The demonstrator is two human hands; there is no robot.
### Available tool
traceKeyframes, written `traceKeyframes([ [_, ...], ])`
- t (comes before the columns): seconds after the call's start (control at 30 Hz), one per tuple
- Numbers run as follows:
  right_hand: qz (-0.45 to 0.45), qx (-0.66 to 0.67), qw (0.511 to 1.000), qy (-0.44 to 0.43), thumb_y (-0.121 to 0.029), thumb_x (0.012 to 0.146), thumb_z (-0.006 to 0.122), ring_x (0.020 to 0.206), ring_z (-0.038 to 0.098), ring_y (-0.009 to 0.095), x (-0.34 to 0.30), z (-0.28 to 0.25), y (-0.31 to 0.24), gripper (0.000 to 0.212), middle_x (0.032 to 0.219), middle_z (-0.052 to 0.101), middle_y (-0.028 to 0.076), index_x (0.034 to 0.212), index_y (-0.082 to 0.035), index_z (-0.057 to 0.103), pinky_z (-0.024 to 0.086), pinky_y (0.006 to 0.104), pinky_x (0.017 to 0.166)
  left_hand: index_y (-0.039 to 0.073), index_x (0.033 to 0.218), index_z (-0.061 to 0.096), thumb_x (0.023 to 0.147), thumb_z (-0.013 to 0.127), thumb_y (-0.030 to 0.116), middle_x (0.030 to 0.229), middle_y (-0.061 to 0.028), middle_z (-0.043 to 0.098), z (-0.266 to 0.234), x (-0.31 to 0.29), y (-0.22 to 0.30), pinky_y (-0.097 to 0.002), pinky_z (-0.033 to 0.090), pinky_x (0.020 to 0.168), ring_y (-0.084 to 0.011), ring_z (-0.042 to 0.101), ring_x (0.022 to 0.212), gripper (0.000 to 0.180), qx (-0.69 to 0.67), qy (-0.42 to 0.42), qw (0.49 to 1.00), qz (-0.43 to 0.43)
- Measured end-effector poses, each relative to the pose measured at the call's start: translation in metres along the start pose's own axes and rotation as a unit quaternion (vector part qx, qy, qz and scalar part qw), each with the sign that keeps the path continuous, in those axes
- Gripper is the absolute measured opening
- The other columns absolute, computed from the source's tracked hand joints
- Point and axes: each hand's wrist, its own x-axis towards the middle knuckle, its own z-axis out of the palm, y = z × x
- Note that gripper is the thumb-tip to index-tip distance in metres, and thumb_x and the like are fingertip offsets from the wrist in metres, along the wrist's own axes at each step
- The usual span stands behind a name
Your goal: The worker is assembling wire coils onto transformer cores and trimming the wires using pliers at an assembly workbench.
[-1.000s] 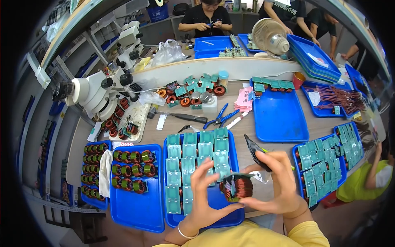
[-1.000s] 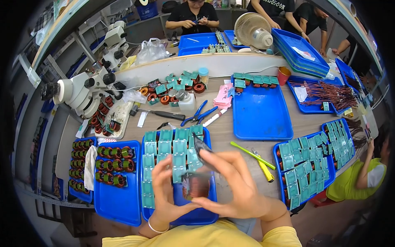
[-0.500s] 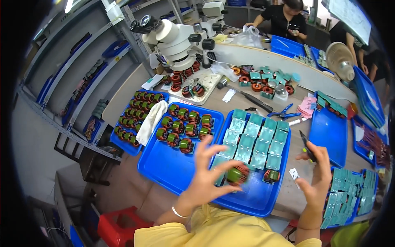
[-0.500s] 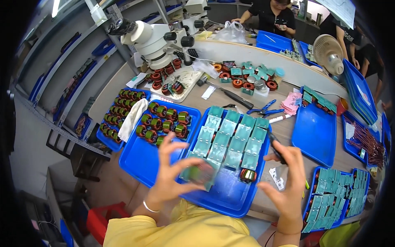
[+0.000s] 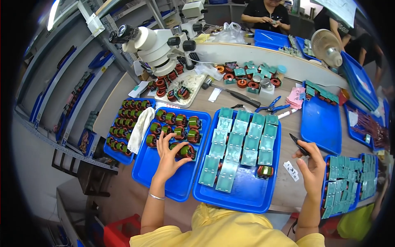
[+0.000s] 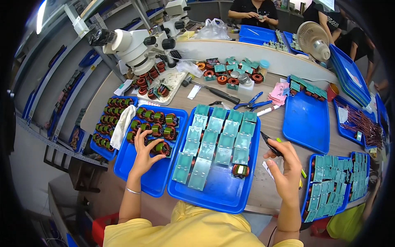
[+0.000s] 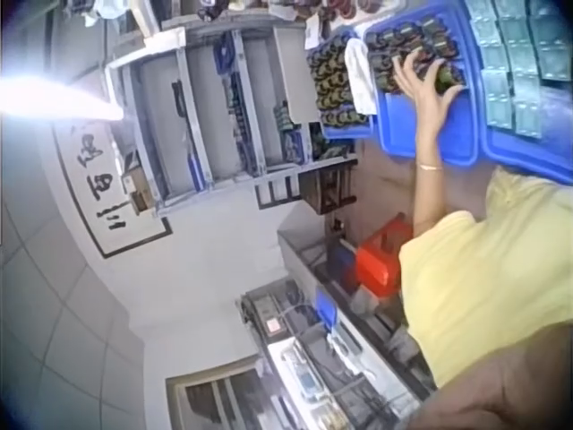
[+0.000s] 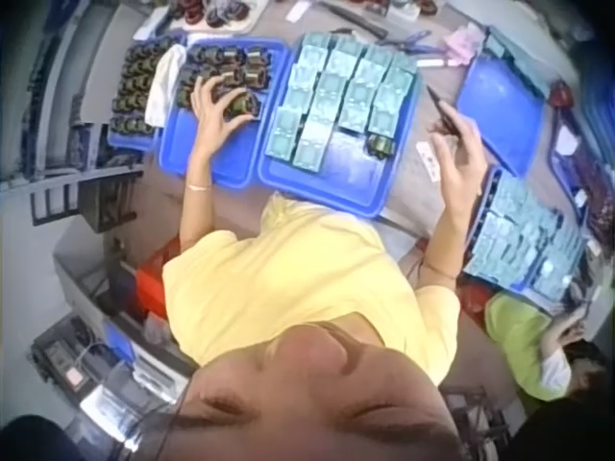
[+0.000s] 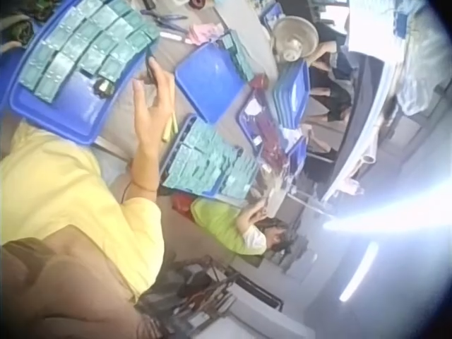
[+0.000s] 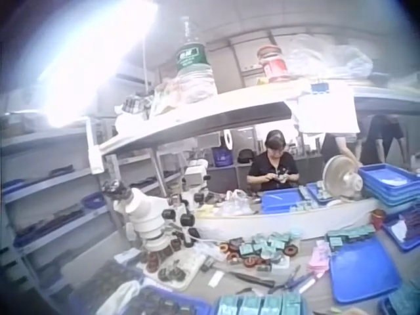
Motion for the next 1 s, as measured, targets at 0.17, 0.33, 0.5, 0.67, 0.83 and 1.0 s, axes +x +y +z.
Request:
traceKeyframes([
  [0.17, 0.005, -0.003, 1.000, 0.025, 0.004, 0.075, 0.054, 0.083, 0.055, 0.015, -0.003, -0.005, 0.012, 0.038, 0.096, 0.050, 0.009, 0.113, 0.006, 0.053, 0.043, 0.0258, 0.078, 0.020, 0.107, 0.063, 0.057, 0.080, 0.027, 0.130, -0.0062, 0.032, 0.007, -0.001, -0.004, -0.0541, 0.010, 0.107, -0.0363, 0.012, 0.132, 0.053, 0.042, 0.010, 0.999, -0.004],
  [0.33, 0.017, 0.022, 0.999, 0.037, 0.004, 0.076, 0.054, 0.082, 0.055, 0.015, -0.001, 0.000, 0.015, 0.037, 0.096, 0.050, 0.009, 0.113, 0.006, 0.054, 0.043, 0.0257, 0.077, 0.021, 0.106, 0.063, 0.060, 0.078, 0.029, 0.130, -0.0069, 0.033, 0.006, 0.003, -0.004, -0.0589, 0.009, 0.105, -0.0371, 0.014, 0.131, 0.049, 0.095, 0.020, 0.995, 0.030],
  [0.5, 0.029, 0.008, 0.998, 0.056, 0.002, 0.077, 0.053, 0.080, 0.053, 0.015, -0.001, 0.004, 0.012, 0.036, 0.094, 0.049, 0.008, 0.113, 0.006, 0.054, 0.043, 0.0256, 0.076, 0.020, 0.108, 0.059, 0.056, 0.081, 0.027, 0.131, -0.0072, 0.033, -0.009, 0.001, 0.006, -0.0572, 0.012, 0.106, -0.0351, 0.015, 0.132, 0.058, 0.072, 0.018, 0.997, 0.023],
  [0.67, 0.028, 0.017, 0.998, 0.045, 0.005, 0.078, 0.052, 0.082, 0.055, 0.015, -0.001, -0.002, 0.020, 0.035, 0.096, 0.049, 0.009, 0.113, 0.006, 0.054, 0.043, 0.0252, 0.078, 0.020, 0.103, 0.059, 0.057, 0.080, 0.019, 0.131, -0.0071, 0.034, -0.008, -0.007, -0.021, -0.0550, 0.013, 0.107, -0.0347, 0.018, 0.131, 0.051, 0.118, 0.042, 0.992, 0.011],
  [0.83, 0.032, 0.034, 0.998, 0.046, 0.005, 0.080, 0.052, 0.082, 0.055, 0.014, 0.002, 0.001, 0.031, 0.033, 0.096, 0.050, 0.009, 0.112, 0.006, 0.054, 0.044, 0.0246, 0.076, 0.021, 0.105, 0.059, 0.061, 0.078, 0.015, 0.131, -0.0074, 0.034, -0.010, -0.007, -0.020, -0.0573, 0.013, 0.106, -0.0345, 0.018, 0.131, 0.048, 0.117, 0.041, 0.992, 0.005],
  [1.0, 0.038, 0.019, 0.998, 0.053, -0.003, 0.084, 0.054, 0.080, 0.054, 0.014, 0.006, 0.005, 0.047, 0.030, 0.093, 0.054, 0.008, 0.113, 0.006, 0.055, 0.043, 0.0248, 0.074, 0.022, 0.114, 0.057, 0.066, 0.074, 0.032, 0.129, -0.0095, 0.037, -0.018, -0.018, 0.035, -0.0571, 0.012, 0.104, -0.0354, 0.023, 0.129, 0.052, -0.038, 0.016, 0.995, 0.095],
])
